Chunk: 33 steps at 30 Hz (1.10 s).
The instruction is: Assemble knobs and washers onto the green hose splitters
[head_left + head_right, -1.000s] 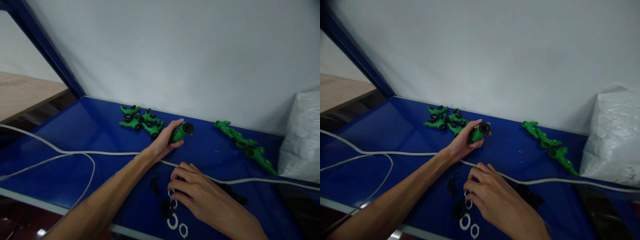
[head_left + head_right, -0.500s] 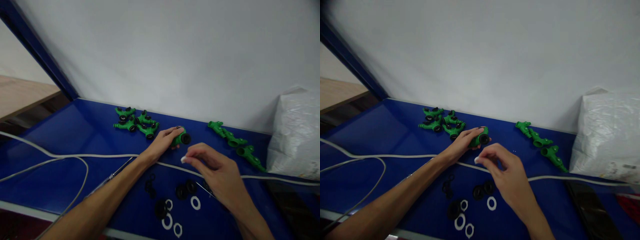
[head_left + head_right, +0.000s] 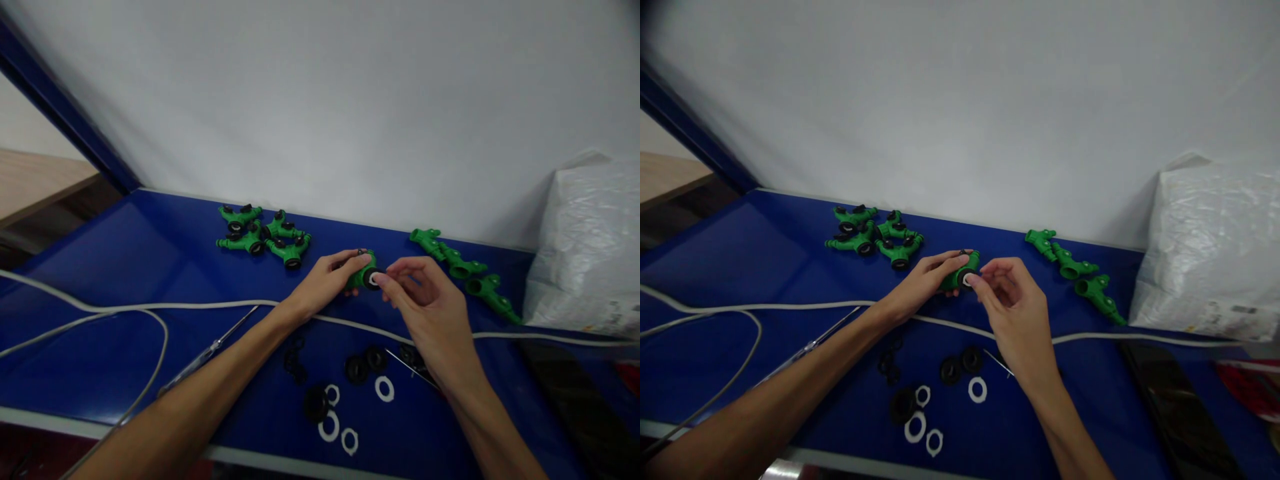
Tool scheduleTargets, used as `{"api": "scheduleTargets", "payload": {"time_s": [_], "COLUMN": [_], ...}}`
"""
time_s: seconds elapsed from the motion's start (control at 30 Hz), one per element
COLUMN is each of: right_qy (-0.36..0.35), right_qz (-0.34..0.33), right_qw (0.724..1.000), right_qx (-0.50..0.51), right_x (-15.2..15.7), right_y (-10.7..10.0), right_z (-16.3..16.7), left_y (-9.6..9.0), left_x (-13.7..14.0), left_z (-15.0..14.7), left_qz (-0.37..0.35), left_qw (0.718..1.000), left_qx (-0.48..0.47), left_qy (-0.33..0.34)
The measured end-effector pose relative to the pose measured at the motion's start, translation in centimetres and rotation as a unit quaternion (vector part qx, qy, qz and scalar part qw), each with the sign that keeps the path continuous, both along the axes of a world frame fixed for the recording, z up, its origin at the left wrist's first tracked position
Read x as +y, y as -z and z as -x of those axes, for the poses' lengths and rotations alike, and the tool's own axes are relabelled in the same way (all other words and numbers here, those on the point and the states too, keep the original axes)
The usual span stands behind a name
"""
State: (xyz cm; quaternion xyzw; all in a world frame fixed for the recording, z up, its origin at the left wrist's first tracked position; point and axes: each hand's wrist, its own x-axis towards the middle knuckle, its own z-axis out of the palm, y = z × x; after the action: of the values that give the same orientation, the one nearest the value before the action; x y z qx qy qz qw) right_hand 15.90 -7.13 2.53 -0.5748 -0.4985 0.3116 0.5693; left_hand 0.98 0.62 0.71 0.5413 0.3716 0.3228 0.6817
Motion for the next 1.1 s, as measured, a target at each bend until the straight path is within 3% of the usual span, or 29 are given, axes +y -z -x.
{"api": "scheduleTargets", "payload": {"time_s": [0.6, 0.87, 1.1], "right_qy": [-0.088, -0.086, -0.073], "right_qz": [0.067, 0.069, 0.056], "right_qw": [0.993, 0.994, 0.996], "right_qx": [0.039, 0.017, -0.010], "right_x": [0.06, -0.16, -0.13], "right_y": [-0.45, -0.48, -0.25], "right_z": [-0.02, -0.09, -0.05], "left_y": [-0.07, 0.10, 0.51], "left_x": [0.07, 0.06, -0.02], "left_z": [-0.12, -0.19, 0.05], "left_qz": [-0.028, -0.046, -0.109], "left_qw": [0.999, 0.998, 0.993], "left_qx": [-0.001, 0.014, 0.037], "left_qy": [-0.030, -0.028, -0.025]}}
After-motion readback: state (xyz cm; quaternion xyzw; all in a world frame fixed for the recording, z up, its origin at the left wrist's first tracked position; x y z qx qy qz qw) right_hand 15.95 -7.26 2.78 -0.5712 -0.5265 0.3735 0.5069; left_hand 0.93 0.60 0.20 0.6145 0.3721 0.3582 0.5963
